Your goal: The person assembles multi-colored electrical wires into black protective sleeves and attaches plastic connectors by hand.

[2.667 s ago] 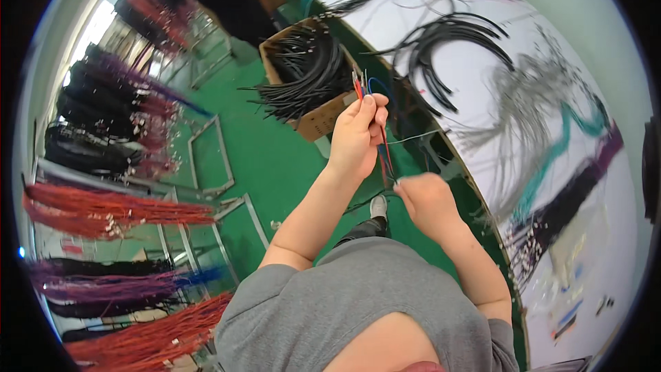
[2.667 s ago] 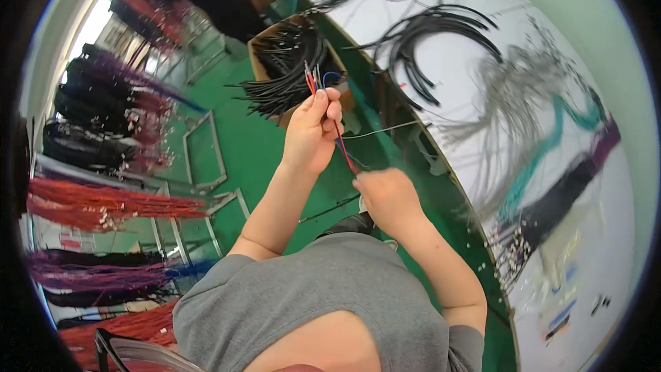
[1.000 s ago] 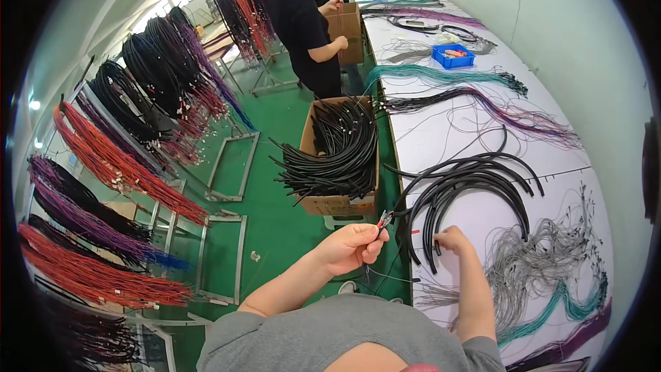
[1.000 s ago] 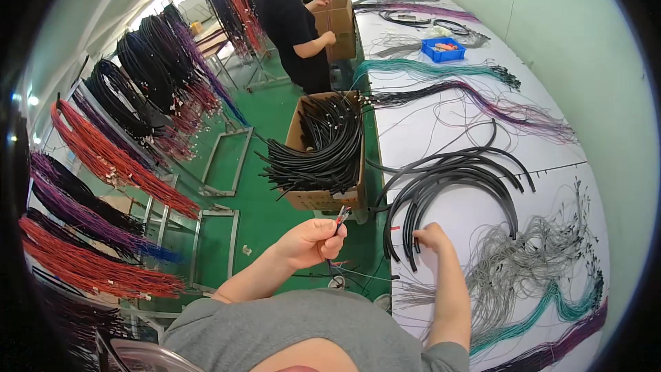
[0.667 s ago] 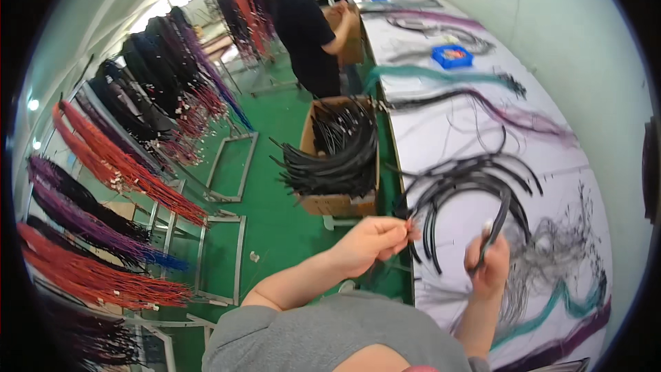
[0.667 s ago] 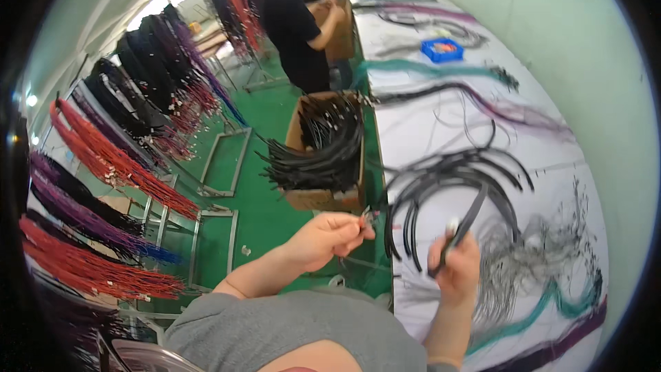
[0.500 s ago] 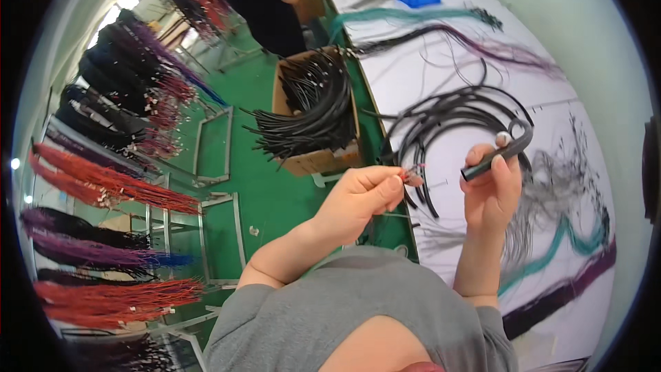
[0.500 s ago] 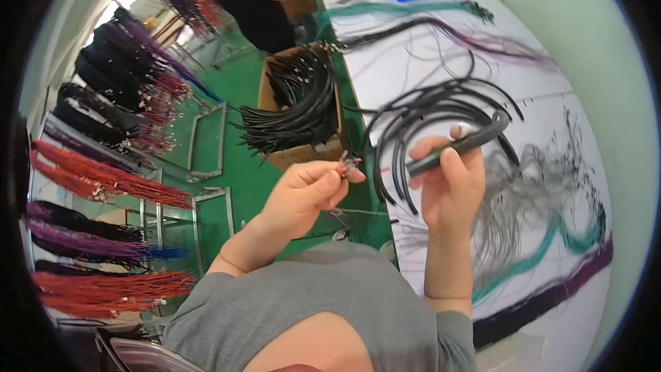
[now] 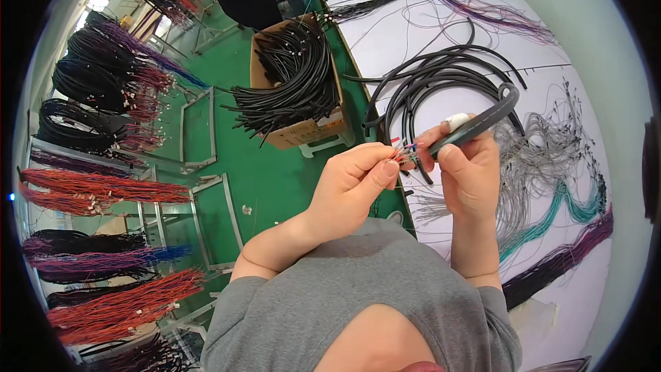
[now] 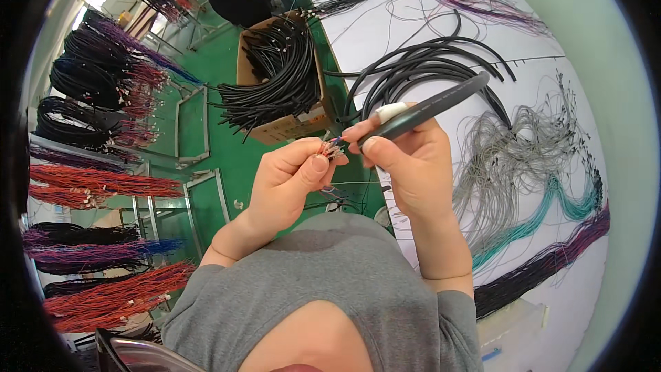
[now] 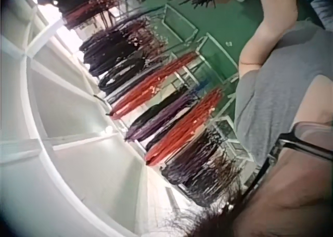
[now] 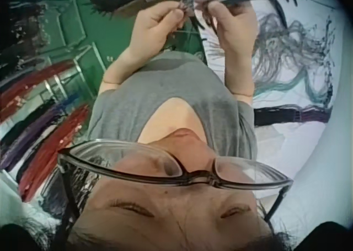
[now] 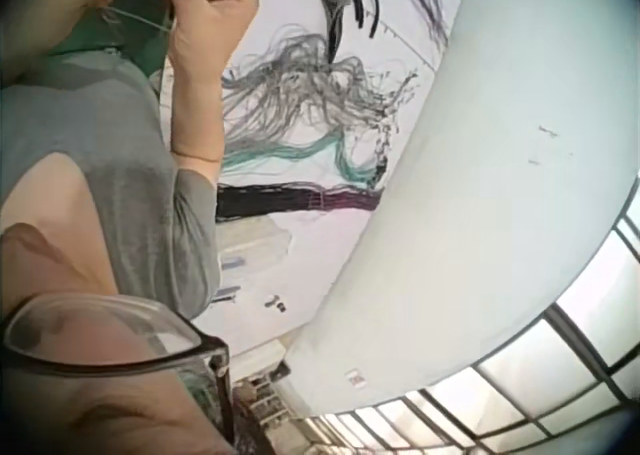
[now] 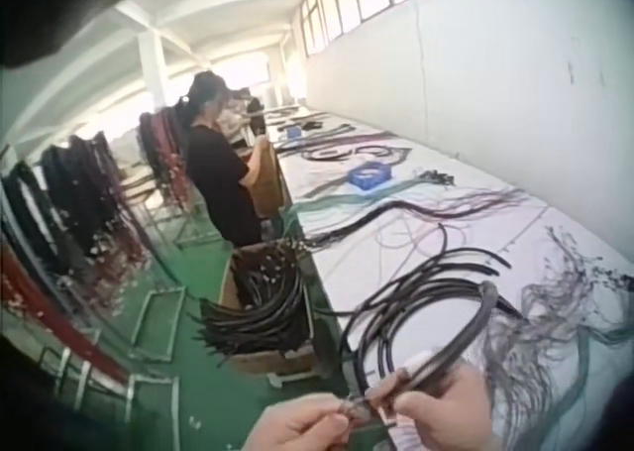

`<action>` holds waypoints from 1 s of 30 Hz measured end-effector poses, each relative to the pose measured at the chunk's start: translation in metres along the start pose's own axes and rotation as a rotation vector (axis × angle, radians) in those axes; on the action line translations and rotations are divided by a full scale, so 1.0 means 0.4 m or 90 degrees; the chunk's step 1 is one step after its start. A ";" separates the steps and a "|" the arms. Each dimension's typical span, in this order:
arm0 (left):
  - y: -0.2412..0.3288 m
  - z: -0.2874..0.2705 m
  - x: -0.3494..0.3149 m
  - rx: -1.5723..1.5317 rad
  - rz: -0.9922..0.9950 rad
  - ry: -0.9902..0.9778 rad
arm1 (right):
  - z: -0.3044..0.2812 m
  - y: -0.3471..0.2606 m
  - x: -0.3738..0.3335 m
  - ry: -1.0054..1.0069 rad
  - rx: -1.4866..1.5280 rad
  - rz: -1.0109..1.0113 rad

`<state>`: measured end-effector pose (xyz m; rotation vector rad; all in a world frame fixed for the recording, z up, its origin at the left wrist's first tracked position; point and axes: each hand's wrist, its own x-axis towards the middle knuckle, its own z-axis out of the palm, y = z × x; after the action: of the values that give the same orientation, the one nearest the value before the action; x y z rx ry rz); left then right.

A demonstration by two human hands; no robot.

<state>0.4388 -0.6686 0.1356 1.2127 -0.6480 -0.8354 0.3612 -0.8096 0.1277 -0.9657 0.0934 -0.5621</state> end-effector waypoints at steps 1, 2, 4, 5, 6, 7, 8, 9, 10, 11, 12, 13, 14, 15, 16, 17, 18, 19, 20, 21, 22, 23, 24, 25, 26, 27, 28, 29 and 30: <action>-0.002 -0.004 0.002 0.061 0.010 0.008 | 0.001 0.007 0.009 0.014 -0.011 0.003; -0.001 -0.007 0.000 0.123 0.024 0.018 | 0.008 0.007 0.016 0.025 -0.023 0.003; -0.016 0.000 -0.007 0.190 0.080 0.022 | 0.025 0.005 0.004 0.066 0.018 0.074; -0.027 -0.008 -0.006 0.191 0.058 0.003 | 0.038 0.010 0.005 0.102 0.031 0.075; -0.041 -0.006 0.000 0.231 0.132 0.009 | 0.037 0.013 -0.001 0.100 0.063 0.074; -0.044 -0.004 0.003 0.245 0.148 0.003 | 0.030 0.021 -0.005 0.079 0.079 0.067; -0.036 0.001 -0.005 0.245 0.123 0.005 | 0.032 0.023 -0.015 0.071 0.052 0.060; -0.029 0.005 -0.011 0.243 0.096 0.007 | 0.032 0.027 -0.019 0.064 0.043 0.042; -0.036 0.005 -0.015 0.244 0.107 0.018 | 0.031 0.028 -0.026 0.047 0.043 0.035; -0.034 0.007 -0.017 0.248 0.114 0.026 | 0.029 0.029 -0.033 0.033 0.042 0.030; -0.035 0.009 -0.020 0.262 0.142 0.027 | 0.028 0.030 -0.041 0.030 0.038 0.041; -0.035 0.009 -0.017 0.276 0.168 0.024 | 0.029 0.032 -0.037 0.027 0.038 0.042; -0.036 0.008 -0.015 0.274 0.165 0.026 | 0.031 0.035 -0.034 0.041 0.028 0.023; -0.037 0.007 -0.013 0.273 0.165 0.014 | 0.032 0.037 -0.033 0.058 0.016 0.007; -0.037 0.006 -0.008 0.270 0.163 0.004 | 0.034 0.037 -0.030 0.059 0.029 0.017; -0.032 0.006 -0.002 0.265 0.158 -0.008 | 0.037 0.039 -0.023 0.056 0.032 0.031; -0.017 -0.002 0.001 0.254 0.076 -0.020 | 0.041 0.041 -0.012 0.056 0.035 0.046; -0.018 -0.008 0.006 0.270 0.055 -0.017 | 0.038 0.042 -0.007 0.057 0.060 0.069; -0.016 -0.004 0.007 0.234 0.107 -0.007 | 0.034 0.040 -0.008 0.050 0.077 0.083; -0.017 0.001 0.007 0.244 0.145 0.010 | 0.029 0.039 -0.009 0.038 0.087 0.094; -0.030 -0.007 0.015 0.232 0.162 0.018 | 0.025 0.036 -0.001 0.005 0.099 0.105; -0.031 -0.015 0.014 0.245 0.136 0.007 | 0.021 0.036 0.001 -0.017 0.119 0.110; -0.028 -0.018 0.009 0.259 0.111 -0.003 | 0.018 0.036 -0.002 -0.020 0.122 0.117; -0.026 -0.018 0.010 0.284 0.121 -0.002 | 0.016 0.038 -0.001 -0.024 0.126 0.121; -0.021 -0.014 0.011 0.276 0.114 -0.004 | 0.013 0.038 0.000 -0.024 0.119 0.113; -0.015 -0.009 0.012 0.305 0.129 -0.004 | 0.010 0.036 -0.001 -0.018 0.116 0.118; -0.012 -0.007 0.011 0.335 0.144 -0.003 | 0.007 0.035 -0.004 -0.012 0.118 0.109; -0.012 -0.006 0.011 0.330 0.139 -0.003 | 0.006 0.034 -0.005 -0.008 0.121 0.099; -0.013 -0.005 0.012 0.347 0.141 -0.006 | 0.005 0.036 -0.005 -0.008 0.129 0.089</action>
<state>0.4419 -0.6724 0.1302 1.5874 -1.0405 -0.4885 0.3660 -0.8009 0.1171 -0.7586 0.0898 -0.4284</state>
